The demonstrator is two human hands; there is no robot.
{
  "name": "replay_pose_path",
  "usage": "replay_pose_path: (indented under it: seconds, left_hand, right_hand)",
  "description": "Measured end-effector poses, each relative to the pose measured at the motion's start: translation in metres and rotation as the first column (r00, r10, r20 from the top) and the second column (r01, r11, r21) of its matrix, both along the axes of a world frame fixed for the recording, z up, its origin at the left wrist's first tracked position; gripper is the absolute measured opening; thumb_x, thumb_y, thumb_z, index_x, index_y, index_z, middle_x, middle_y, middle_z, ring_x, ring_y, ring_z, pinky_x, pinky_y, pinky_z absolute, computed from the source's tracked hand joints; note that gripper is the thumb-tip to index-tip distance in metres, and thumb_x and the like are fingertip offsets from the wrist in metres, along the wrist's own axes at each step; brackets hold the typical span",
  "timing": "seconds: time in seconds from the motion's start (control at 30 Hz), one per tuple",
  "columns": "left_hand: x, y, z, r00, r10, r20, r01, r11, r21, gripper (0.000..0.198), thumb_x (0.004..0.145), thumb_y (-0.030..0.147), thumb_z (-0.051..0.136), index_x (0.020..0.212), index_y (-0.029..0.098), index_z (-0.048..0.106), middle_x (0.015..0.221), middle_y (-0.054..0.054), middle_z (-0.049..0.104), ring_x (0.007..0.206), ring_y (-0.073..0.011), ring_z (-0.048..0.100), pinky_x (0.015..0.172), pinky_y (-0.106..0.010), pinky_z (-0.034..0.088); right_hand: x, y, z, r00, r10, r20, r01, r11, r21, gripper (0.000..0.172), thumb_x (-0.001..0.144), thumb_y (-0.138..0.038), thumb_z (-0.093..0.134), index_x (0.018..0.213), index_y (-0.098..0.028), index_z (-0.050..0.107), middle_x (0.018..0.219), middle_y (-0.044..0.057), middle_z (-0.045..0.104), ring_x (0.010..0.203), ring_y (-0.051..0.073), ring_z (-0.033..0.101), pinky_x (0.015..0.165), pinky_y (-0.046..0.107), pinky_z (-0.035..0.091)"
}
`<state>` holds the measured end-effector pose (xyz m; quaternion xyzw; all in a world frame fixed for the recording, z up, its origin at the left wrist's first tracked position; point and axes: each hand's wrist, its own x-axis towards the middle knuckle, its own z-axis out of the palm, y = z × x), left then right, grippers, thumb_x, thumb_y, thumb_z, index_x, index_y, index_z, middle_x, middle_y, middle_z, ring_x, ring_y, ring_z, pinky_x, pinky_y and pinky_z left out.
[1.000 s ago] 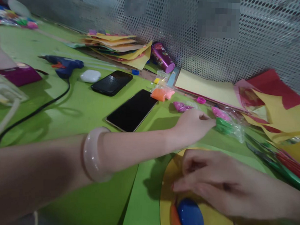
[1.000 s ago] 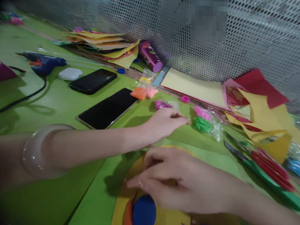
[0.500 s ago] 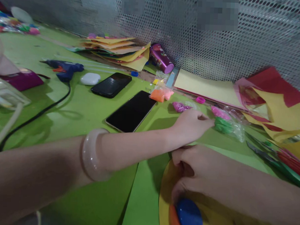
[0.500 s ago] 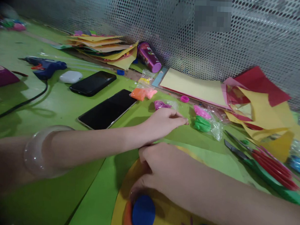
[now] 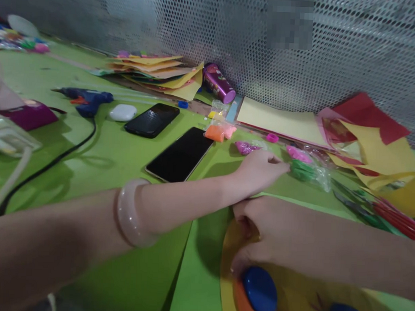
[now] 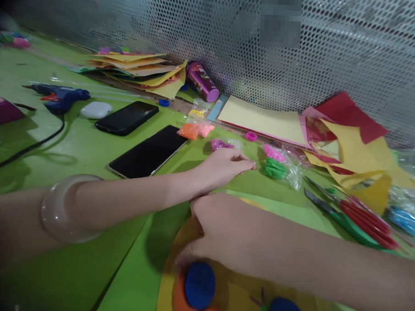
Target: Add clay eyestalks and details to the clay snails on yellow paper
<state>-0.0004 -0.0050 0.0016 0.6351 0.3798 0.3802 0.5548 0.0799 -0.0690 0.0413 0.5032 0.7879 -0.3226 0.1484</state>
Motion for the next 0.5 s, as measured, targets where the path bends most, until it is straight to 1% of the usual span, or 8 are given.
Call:
replay_pose_path:
  seconds: [0.07, 0.1, 0.23, 0.3, 0.37, 0.4, 0.47, 0.5]
  left_hand:
    - [0.000, 0.000, -0.002, 1.000, -0.003, 0.011, 0.003, 1.000, 0.012, 0.021, 0.078, 0.027, 0.056, 0.059, 0.018, 0.054, 0.060, 0.000, 0.054, 0.060, -0.0131, 0.047, 0.056, -0.027, 0.035]
    - [0.000, 0.000, -0.002, 1.000, -0.003, 0.016, 0.003, 1.000, 0.015, 0.021, 0.078, 0.028, 0.056, 0.059, 0.018, 0.054, 0.061, 0.000, 0.054, 0.060, -0.0133, 0.047, 0.056, -0.027, 0.035]
    - [-0.001, -0.002, -0.002, 1.000, -0.008, 0.023, 0.008, 1.000, 0.012, 0.020, 0.079, 0.028, 0.055, 0.062, 0.017, 0.055, 0.061, 0.000, 0.053, 0.060, -0.0138, 0.046, 0.056, -0.028, 0.034]
    - [-0.001, -0.003, 0.000, 1.000, -0.013, 0.022, 0.013, 1.000, 0.010, 0.021, 0.080, 0.027, 0.054, 0.061, 0.018, 0.053, 0.060, 0.000, 0.052, 0.059, -0.0132, 0.044, 0.056, -0.028, 0.033]
    - [-0.002, -0.003, 0.001, 1.000, -0.015, 0.016, 0.015, 1.000, 0.003, 0.022, 0.080, 0.025, 0.054, 0.059, 0.017, 0.052, 0.061, -0.001, 0.051, 0.060, -0.0129, 0.043, 0.057, -0.028, 0.033]
    - [-0.001, -0.003, 0.002, 1.000, -0.015, 0.011, 0.015, 1.000, -0.001, 0.022, 0.080, 0.025, 0.054, 0.060, 0.017, 0.052, 0.061, -0.001, 0.051, 0.060, -0.0129, 0.044, 0.058, -0.028, 0.033]
    - [-0.001, -0.002, 0.002, 1.000, -0.018, 0.005, 0.018, 1.000, 0.000, 0.020, 0.080, 0.025, 0.054, 0.062, 0.016, 0.054, 0.063, -0.001, 0.052, 0.062, -0.0130, 0.045, 0.059, -0.028, 0.034]
    - [-0.001, -0.002, 0.001, 1.000, -0.025, 0.008, 0.025, 1.000, 0.007, 0.020, 0.080, 0.025, 0.054, 0.063, 0.016, 0.055, 0.064, -0.001, 0.053, 0.064, -0.0129, 0.046, 0.060, -0.028, 0.035]
  right_hand:
    - [0.000, 0.000, 0.003, 1.000, 0.000, -0.001, 0.000, 0.999, -0.035, 0.046, 0.063, -0.062, 0.069, 0.063, -0.020, 0.051, 0.053, -0.007, 0.047, 0.043, 0.009, 0.037, 0.031, 0.021, 0.023]
    - [0.000, 0.000, 0.003, 1.000, 0.001, -0.010, -0.001, 1.000, -0.031, 0.046, 0.062, -0.063, 0.070, 0.062, -0.020, 0.051, 0.053, -0.008, 0.047, 0.043, 0.009, 0.037, 0.031, 0.021, 0.022]
    - [0.001, -0.003, -0.002, 0.998, 0.010, -0.060, -0.006, 0.998, 0.067, 0.050, 0.050, -0.061, 0.078, 0.062, -0.021, 0.051, 0.052, -0.008, 0.042, 0.043, 0.008, 0.030, 0.031, 0.022, 0.014]
    - [0.002, -0.002, 0.000, 0.997, 0.014, -0.081, -0.011, 0.999, 0.046, 0.048, 0.057, -0.062, 0.074, 0.066, -0.021, 0.053, 0.056, -0.007, 0.047, 0.045, 0.009, 0.035, 0.033, 0.022, 0.018]
    - [0.001, -0.001, 0.007, 0.995, 0.030, -0.093, -0.031, 0.999, -0.009, 0.044, 0.070, -0.063, 0.065, 0.070, -0.020, 0.056, 0.058, -0.006, 0.052, 0.047, 0.009, 0.041, 0.035, 0.022, 0.024]
    - [0.001, -0.001, 0.012, 0.994, 0.042, -0.103, -0.043, 0.999, -0.009, 0.042, 0.076, -0.062, 0.060, 0.071, -0.020, 0.058, 0.058, -0.005, 0.053, 0.047, 0.010, 0.043, 0.037, 0.022, 0.026]
    - [0.000, -0.003, 0.022, 0.988, 0.083, -0.128, -0.080, 0.996, 0.029, 0.039, 0.086, -0.055, 0.052, 0.069, -0.021, 0.059, 0.057, -0.004, 0.054, 0.047, 0.010, 0.045, 0.039, 0.023, 0.029]
    - [0.001, -0.006, 0.025, 0.982, 0.096, -0.159, -0.085, 0.993, 0.077, 0.038, 0.090, -0.051, 0.047, 0.068, -0.022, 0.059, 0.057, -0.004, 0.055, 0.048, 0.011, 0.047, 0.040, 0.024, 0.031]
